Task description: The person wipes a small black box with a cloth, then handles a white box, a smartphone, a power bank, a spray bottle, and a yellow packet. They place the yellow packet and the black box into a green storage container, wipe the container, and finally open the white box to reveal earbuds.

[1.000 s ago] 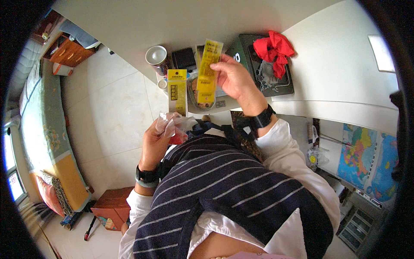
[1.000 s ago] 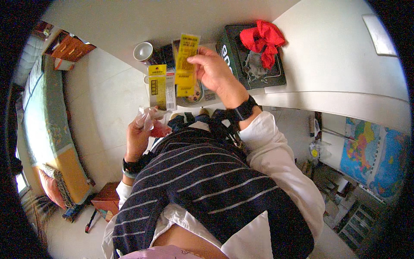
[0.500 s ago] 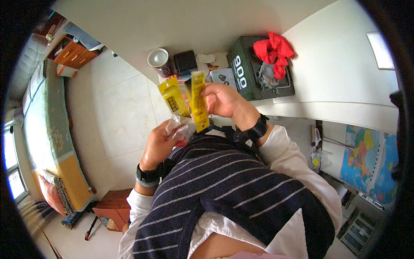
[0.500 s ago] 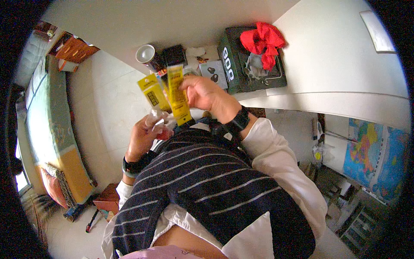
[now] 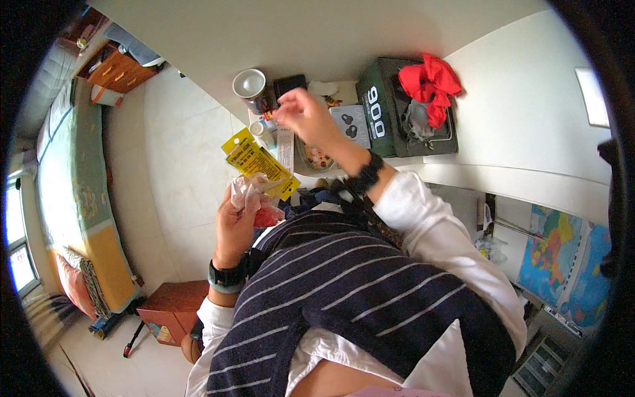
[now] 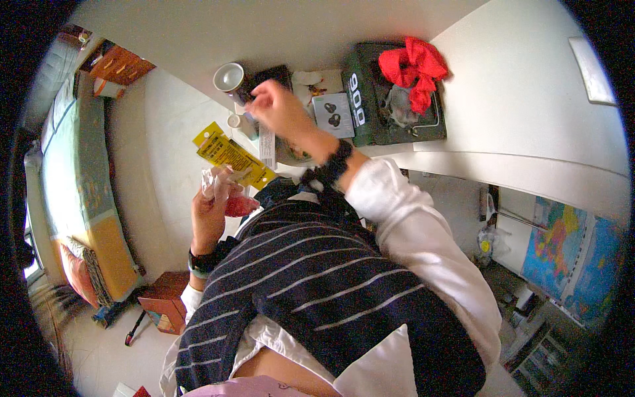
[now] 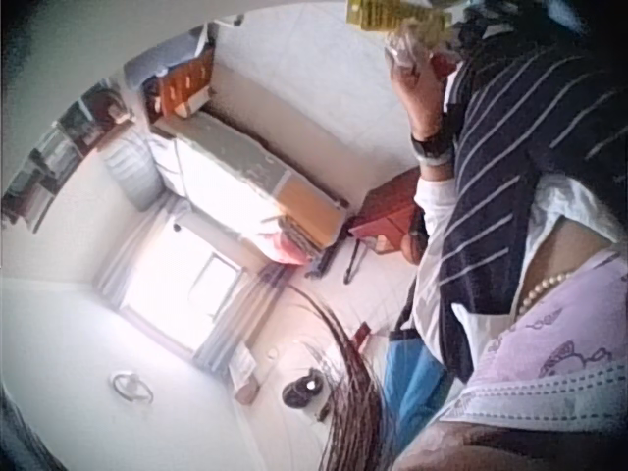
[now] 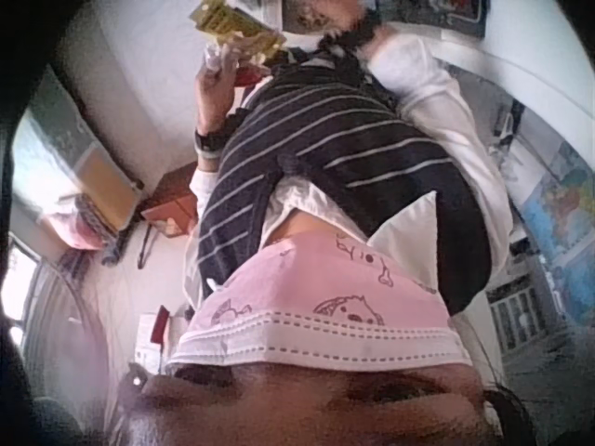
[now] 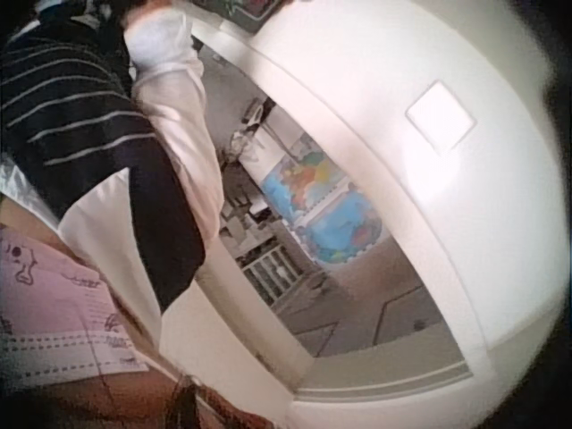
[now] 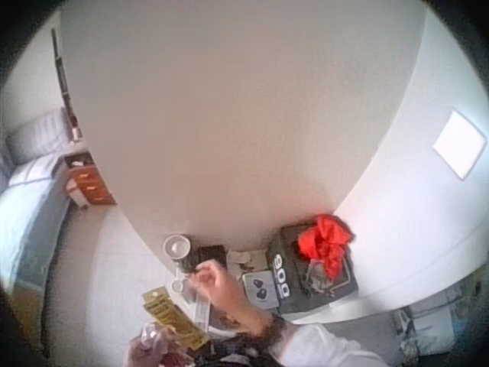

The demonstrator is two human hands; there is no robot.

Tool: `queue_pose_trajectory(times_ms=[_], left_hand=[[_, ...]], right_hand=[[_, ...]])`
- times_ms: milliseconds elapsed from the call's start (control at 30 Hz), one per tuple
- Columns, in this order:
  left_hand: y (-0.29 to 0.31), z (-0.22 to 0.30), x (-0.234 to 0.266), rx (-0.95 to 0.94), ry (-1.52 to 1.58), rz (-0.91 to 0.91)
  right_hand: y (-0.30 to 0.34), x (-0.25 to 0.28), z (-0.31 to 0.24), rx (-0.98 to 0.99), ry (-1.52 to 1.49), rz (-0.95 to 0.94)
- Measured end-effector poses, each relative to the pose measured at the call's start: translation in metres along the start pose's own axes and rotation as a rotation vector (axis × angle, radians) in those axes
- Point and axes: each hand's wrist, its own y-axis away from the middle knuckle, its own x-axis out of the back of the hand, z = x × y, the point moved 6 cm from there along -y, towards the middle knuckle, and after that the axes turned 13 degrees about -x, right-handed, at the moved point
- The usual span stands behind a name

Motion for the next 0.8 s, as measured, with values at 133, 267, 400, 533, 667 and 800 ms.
queue_pose_trajectory(times_ms=[133, 267, 400, 533, 667, 800], left_hand=[[0.007, -0.002, 0.005, -0.008, -0.022, 0.023], [0.016, -0.005, 0.014, -0.015, -0.048, 0.06], [0.022, -0.009, 0.022, -0.032, 0.002, 0.102], [0.02, -0.015, 0.026, -0.064, -0.049, 0.093], [0.018, -0.015, 0.025, -0.083, -0.048, 0.087], [0.019, -0.014, 0.021, -0.049, 0.005, 0.1]], right_hand=[[-0.044, 0.005, 0.009, 0.262, 0.885, 0.64], [-0.059, -0.001, 0.03, 0.187, 0.912, 0.637], [-0.046, 0.03, 0.022, 0.334, 0.789, 0.69], [-0.034, 0.077, 0.028, 0.319, 0.949, 0.843], [-0.036, 0.087, 0.042, 0.233, 1.135, 0.861], [-0.046, 0.05, 0.038, 0.654, 1.185, 0.686]])
